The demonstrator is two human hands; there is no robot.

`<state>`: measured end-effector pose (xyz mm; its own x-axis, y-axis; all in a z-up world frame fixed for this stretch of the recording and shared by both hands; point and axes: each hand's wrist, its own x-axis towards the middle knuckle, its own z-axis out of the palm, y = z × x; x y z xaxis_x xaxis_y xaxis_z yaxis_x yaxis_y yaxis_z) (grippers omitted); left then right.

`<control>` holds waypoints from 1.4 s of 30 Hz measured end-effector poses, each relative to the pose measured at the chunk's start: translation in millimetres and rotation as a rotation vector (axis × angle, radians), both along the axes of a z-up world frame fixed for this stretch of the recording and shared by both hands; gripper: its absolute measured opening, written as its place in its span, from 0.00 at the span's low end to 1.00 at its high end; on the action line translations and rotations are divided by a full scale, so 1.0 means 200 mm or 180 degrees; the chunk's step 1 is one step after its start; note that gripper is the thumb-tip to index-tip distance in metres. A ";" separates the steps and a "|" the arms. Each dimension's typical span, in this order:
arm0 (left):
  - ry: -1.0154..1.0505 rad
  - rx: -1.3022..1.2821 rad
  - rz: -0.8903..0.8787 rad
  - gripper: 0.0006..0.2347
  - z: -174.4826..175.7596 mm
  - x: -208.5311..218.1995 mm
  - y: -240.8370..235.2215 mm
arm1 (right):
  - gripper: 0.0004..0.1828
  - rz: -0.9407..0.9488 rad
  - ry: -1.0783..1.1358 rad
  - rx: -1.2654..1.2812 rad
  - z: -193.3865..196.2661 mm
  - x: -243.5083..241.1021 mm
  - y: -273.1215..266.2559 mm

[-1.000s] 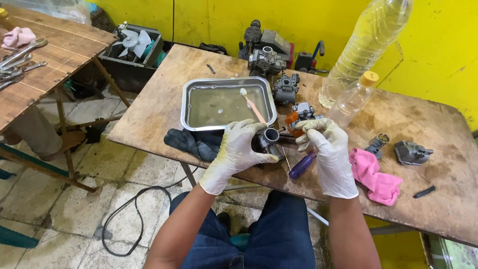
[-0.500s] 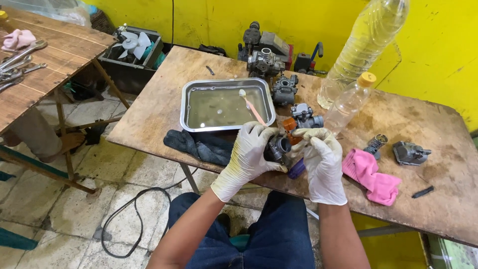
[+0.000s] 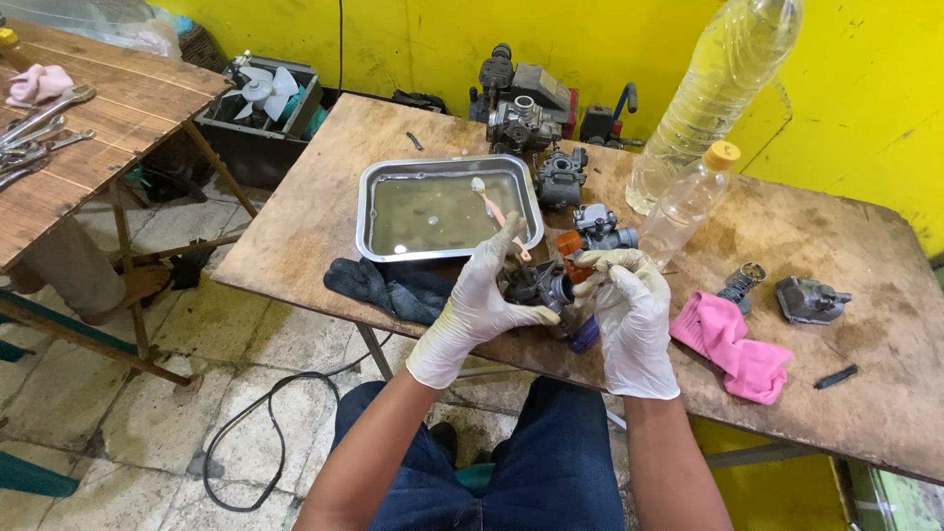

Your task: Cleaning and assembling various components of a motorcycle carburetor on a workbench using a brush and screwdriver.

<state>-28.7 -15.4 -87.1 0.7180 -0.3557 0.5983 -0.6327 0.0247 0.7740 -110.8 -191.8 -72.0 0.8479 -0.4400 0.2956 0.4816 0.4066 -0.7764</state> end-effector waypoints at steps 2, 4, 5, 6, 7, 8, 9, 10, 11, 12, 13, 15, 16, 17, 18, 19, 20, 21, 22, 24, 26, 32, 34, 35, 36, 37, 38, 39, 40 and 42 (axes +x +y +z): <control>0.0226 -0.0008 0.0026 0.53 0.07 -0.01 0.01 | 0.07 0.0034 -0.0021 0.0000 0.00 0.01 0.00; 0.0508 0.0103 -0.0500 0.32 0.21 -0.07 0.02 | 0.07 0.0072 -0.0017 0.0086 0.01 0.00 0.02; 0.0506 0.0097 -0.0494 0.32 0.13 -0.03 0.03 | 0.07 0.0079 -0.0018 0.0081 0.01 0.00 0.03; 0.0520 0.0225 -0.0445 0.31 0.05 0.01 0.03 | 0.07 0.0087 -0.0024 0.0102 0.01 0.00 0.03; 0.0531 0.0353 -0.0399 0.30 -0.02 0.05 0.04 | 0.07 0.0092 -0.0032 0.0122 0.01 -0.01 0.03; 0.0527 0.0348 -0.0396 0.30 -0.02 0.05 0.04 | 0.07 0.0095 -0.0036 0.0117 0.00 0.00 0.02; 0.0517 0.0362 -0.0434 0.29 -0.02 0.05 0.04 | 0.07 0.0113 -0.0032 0.0170 -0.02 0.00 0.01; 0.0506 0.0376 -0.0472 0.27 -0.02 0.05 0.03 | 0.07 0.0130 -0.0027 0.0223 -0.03 0.01 0.00; 0.0504 0.0372 -0.0471 0.27 -0.05 0.07 0.03 | 0.07 0.0131 -0.0030 0.0219 -0.02 0.00 0.00; 0.0367 0.0371 -0.0414 0.28 -0.07 0.09 0.03 | 0.07 0.0111 -0.0043 0.0274 -0.01 0.00 -0.01; 0.0234 0.0369 -0.0357 0.28 -0.10 0.11 0.03 | 0.06 0.0091 -0.0051 0.0329 0.01 0.00 -0.01; -0.0011 0.0390 -0.0180 0.27 -0.06 0.12 0.06 | 0.07 0.0043 -0.0075 0.0323 0.04 -0.02 -0.04; -0.0257 0.0413 -0.0005 0.26 -0.03 0.12 0.07 | 0.08 -0.0008 -0.0100 0.0321 0.05 -0.03 -0.06; -0.0248 0.0417 -0.0018 0.26 -0.03 0.16 0.08 | 0.08 -0.0020 -0.0091 0.0326 0.04 -0.03 -0.09; -0.0381 0.0355 0.0137 0.26 -0.03 0.20 0.08 | 0.07 -0.0099 -0.0135 0.0314 0.03 -0.03 -0.12; -0.0510 0.0295 0.0301 0.25 -0.03 0.23 0.09 | 0.07 -0.0168 -0.0174 0.0304 0.02 -0.03 -0.15; -0.0496 0.0303 0.0296 0.25 -0.01 0.24 0.10 | 0.07 -0.0172 -0.0160 0.0311 0.02 -0.03 -0.17; -0.0609 0.0545 0.0226 0.24 0.01 0.25 0.12 | 0.08 -0.0168 -0.0175 0.0271 0.02 -0.02 -0.18; -0.0722 0.0787 0.0155 0.22 0.04 0.26 0.14 | 0.08 -0.0165 -0.0190 0.0230 0.02 -0.01 -0.20; -0.0886 0.1200 0.0263 0.23 0.07 0.22 0.12 | 0.08 -0.0165 -0.0203 0.0229 0.05 0.01 -0.19; -0.1061 0.1613 0.0376 0.25 0.07 0.20 0.09 | 0.08 -0.0162 -0.0226 0.0228 0.09 0.04 -0.18; -0.1560 0.2482 0.0544 0.27 -0.04 0.23 -0.08 | 0.05 0.0103 -0.0146 -0.0036 0.17 0.15 -0.16; -0.1778 0.2677 0.0490 0.29 -0.07 0.26 -0.14 | 0.06 0.0300 -0.0114 0.0045 0.17 0.21 -0.18; -0.1788 0.2682 0.0481 0.29 -0.01 0.23 -0.16 | 0.06 0.0290 -0.0120 0.0052 0.20 0.24 -0.17; -0.1801 0.2792 0.0446 0.29 0.05 0.19 -0.17 | 0.06 0.0343 -0.0116 0.0091 0.22 0.28 -0.16; -0.1808 0.2909 0.0407 0.29 0.11 0.16 -0.18 | 0.06 0.0398 -0.0104 0.0137 0.24 0.31 -0.15; -0.1811 0.2920 0.0394 0.29 0.12 0.15 -0.18 | 0.06 0.0389 -0.0103 0.0151 0.25 0.33 -0.15; -0.1786 0.3030 0.0420 0.31 0.13 0.15 -0.19 | 0.06 0.0512 -0.0016 0.0180 0.27 0.36 -0.15; -0.1761 0.3140 0.0447 0.33 0.15 0.14 -0.20 | 0.06 0.0635 0.0071 0.0209 0.29 0.39 -0.15; -0.1655 0.3114 0.0402 0.37 0.19 0.13 -0.18 | 0.05 0.0661 0.0044 0.0261 0.25 0.44 -0.17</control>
<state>-3.6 -51.5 -48.3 0.5257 -0.7804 0.3384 -0.8404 -0.5381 0.0648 -23.6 -224.8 -22.0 0.9266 -0.2775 0.2537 0.3704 0.5579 -0.7427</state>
